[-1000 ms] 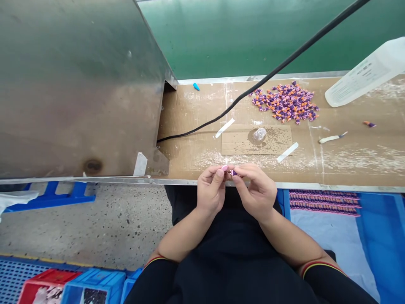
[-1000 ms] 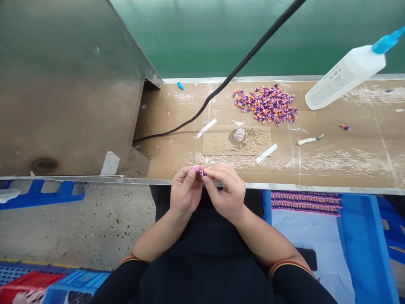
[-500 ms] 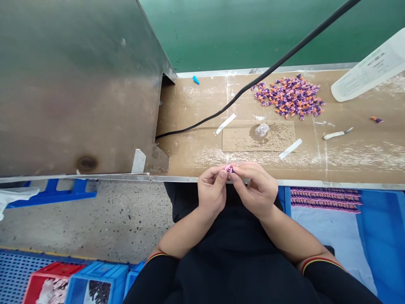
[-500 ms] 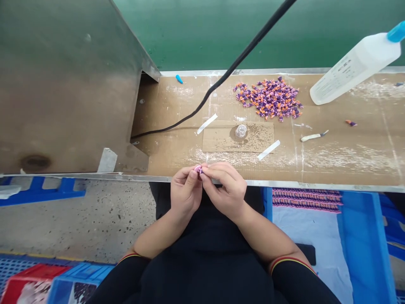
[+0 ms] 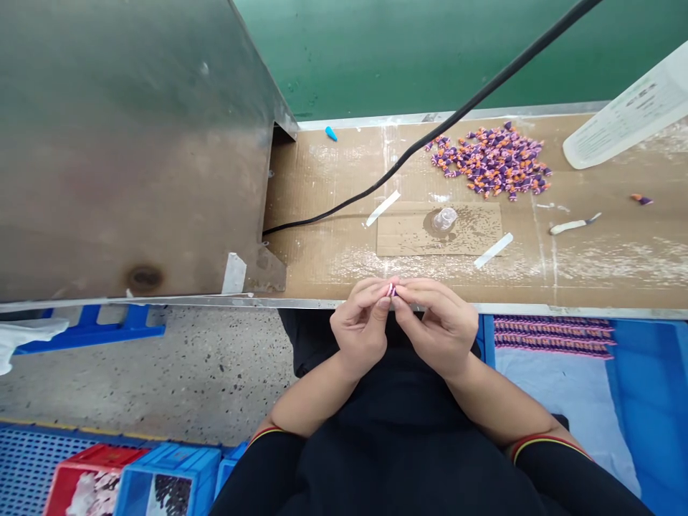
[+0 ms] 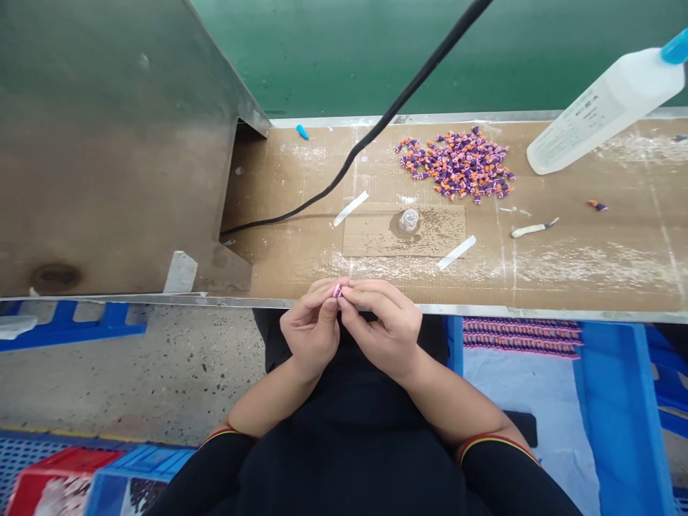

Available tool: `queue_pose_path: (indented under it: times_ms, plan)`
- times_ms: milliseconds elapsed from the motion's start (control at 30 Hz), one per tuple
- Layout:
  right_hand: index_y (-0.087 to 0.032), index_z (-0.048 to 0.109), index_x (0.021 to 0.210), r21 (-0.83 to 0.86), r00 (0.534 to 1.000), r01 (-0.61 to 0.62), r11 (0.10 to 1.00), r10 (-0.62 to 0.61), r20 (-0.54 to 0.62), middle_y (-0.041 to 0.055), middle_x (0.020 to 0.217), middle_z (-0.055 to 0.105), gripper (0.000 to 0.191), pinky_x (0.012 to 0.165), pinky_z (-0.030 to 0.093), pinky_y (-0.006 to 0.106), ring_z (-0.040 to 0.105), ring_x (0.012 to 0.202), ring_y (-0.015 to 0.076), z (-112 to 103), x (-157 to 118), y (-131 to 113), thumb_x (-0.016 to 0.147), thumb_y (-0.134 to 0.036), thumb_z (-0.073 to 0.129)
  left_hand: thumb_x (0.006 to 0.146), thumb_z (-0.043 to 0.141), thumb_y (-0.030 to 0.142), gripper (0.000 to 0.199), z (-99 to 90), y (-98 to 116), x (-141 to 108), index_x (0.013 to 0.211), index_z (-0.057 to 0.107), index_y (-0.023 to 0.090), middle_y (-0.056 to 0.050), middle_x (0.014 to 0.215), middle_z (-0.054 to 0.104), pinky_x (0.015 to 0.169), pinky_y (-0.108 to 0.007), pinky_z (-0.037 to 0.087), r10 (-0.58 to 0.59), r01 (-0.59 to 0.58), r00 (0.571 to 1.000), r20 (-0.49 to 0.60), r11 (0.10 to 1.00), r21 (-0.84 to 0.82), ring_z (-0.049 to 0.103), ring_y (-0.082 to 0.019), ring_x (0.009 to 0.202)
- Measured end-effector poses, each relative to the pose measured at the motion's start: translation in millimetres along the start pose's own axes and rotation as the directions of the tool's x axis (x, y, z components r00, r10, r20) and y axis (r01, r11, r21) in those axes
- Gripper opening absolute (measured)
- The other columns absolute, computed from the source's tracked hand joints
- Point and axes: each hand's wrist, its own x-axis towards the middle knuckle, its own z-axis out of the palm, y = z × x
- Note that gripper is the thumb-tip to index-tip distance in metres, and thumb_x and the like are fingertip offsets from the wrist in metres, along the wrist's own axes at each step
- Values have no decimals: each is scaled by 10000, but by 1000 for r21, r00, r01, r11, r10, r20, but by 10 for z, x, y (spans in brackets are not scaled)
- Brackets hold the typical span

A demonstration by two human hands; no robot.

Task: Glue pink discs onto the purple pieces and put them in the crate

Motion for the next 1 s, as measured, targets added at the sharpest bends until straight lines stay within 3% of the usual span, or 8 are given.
queue_pose_path:
  times_ms: [167,433,567,700,833,933,1000]
  plan:
    - [-294,834,1075,37,1000,-10,999,11,-11,35,983,856,193,809,746,385,853,913,233,14,-9,-16,985,-126,801,1053,762,353,163,-23,0,-10,1173,872,343,-69,1116,855,987,-399,685,35,-36,999,42,999,38,813,-228,1096]
    - [-305,824,1112,106,999,-41,994,44,-30,24,999,851,253,847,732,385,840,950,223,9,-13,-39,973,-95,799,1077,728,268,239,-4,-78,-20,1267,842,358,-50,1158,851,1006,-351,688,147,-148,985,90,989,9,814,-203,1130]
    - [-306,813,1099,154,988,-140,978,147,-36,32,1016,848,201,859,720,410,827,962,228,-128,19,2,994,-139,776,1102,694,310,326,83,-166,-24,1415,773,357,-86,1340,807,947,-309,690,119,-111,982,147,992,-65,806,-217,1177]
    - [-295,804,1013,101,961,-260,960,267,-65,37,1001,831,111,884,690,420,808,984,239,-643,95,253,974,-192,793,1105,673,263,496,143,-261,9,1592,626,346,-101,1440,763,801,-227,663,122,-97,975,188,986,-137,798,-190,1155]
    - [-272,767,910,-215,921,-378,901,389,9,43,957,819,58,810,637,414,780,896,249,-1463,227,660,929,-222,746,1087,679,219,385,131,-328,99,1458,744,296,-107,1305,816,759,-238,652,98,-85,975,199,994,-75,794,-183,1034]
    - [-270,750,865,-532,905,-249,809,390,169,56,907,802,98,851,589,464,737,896,283,-1927,360,884,865,-187,697,1088,676,235,303,118,-354,155,1361,800,276,-107,1246,823,727,-244,644,75,-70,978,197,997,-30,773,-179,984]
    - [-275,732,836,-597,881,-117,793,361,306,54,875,783,139,905,565,498,711,911,297,-2072,451,962,831,-155,664,1086,679,257,265,115,-366,175,1308,822,268,-111,1249,814,700,-251,638,61,-61,978,197,998,-7,764,-183,970]
